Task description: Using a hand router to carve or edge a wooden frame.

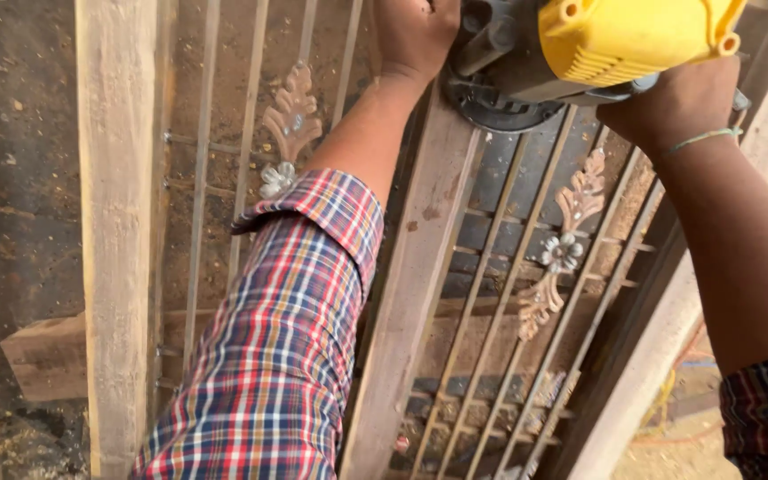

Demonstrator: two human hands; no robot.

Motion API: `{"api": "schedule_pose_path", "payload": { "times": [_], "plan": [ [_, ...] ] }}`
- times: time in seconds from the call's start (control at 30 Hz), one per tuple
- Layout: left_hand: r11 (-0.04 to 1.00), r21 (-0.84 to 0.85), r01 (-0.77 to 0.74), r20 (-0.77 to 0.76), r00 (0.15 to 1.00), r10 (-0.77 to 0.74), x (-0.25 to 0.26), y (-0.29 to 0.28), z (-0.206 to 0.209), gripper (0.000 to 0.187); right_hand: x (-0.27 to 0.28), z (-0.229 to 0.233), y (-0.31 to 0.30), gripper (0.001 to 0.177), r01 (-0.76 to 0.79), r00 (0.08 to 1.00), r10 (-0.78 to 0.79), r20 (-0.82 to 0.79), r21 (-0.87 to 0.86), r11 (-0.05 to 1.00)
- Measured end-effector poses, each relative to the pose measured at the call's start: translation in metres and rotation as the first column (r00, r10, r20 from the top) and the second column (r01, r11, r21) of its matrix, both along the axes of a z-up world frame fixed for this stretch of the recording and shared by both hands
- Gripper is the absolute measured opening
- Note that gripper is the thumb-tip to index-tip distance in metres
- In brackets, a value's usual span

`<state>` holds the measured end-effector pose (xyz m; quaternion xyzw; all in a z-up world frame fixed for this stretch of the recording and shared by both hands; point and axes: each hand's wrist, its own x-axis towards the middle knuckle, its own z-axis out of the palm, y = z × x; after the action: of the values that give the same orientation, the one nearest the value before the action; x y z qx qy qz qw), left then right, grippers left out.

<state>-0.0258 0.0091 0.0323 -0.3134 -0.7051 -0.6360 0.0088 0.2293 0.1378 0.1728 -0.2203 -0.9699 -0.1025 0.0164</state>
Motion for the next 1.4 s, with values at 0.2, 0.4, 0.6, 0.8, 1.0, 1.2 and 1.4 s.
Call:
{"api": "schedule_pose_path", "payload": {
  "times": [0.2,0.4,0.6,0.8,1.0,1.2,1.4],
  "plan": [
    [0.998,-0.057,-0.017,0.063,0.998,0.021,-0.002,-0.014,0.043,0.039,-0.002,0.001,0.004,0.047,0.063,0.992,-0.056,0.112,-0.055,0.997],
    [0.999,-0.006,-0.034,-0.061,0.998,0.033,-0.002,-0.020,0.053,0.029,-0.021,0.001,0.004,0.019,0.160,0.942,-0.152,0.301,-0.004,0.987],
    [0.999,0.029,-0.023,-0.047,0.999,0.024,-0.003,-0.026,0.071,0.021,-0.033,0.009,0.000,0.024,0.235,0.866,-0.192,0.462,-0.038,0.971],
    [1.000,0.001,0.027,-0.045,0.999,-0.026,-0.006,-0.019,0.077,0.022,-0.020,-0.004,0.010,0.021,0.242,0.939,-0.192,0.284,-0.153,0.958],
    [0.998,-0.030,0.047,-0.043,0.998,-0.048,-0.008,-0.017,0.074,0.020,-0.023,0.005,0.005,0.025,0.195,0.961,-0.170,0.218,-0.096,0.976],
    [0.997,0.018,0.072,-0.045,0.996,-0.071,-0.010,-0.016,0.077,0.017,-0.024,0.002,0.008,0.039,0.253,0.896,-0.204,0.395,-0.075,0.965],
    [0.997,0.013,0.081,-0.034,0.996,-0.081,-0.011,-0.014,0.077,0.017,-0.030,0.008,0.006,0.051,0.191,0.924,-0.179,0.339,-0.004,0.982]
  ]
}}
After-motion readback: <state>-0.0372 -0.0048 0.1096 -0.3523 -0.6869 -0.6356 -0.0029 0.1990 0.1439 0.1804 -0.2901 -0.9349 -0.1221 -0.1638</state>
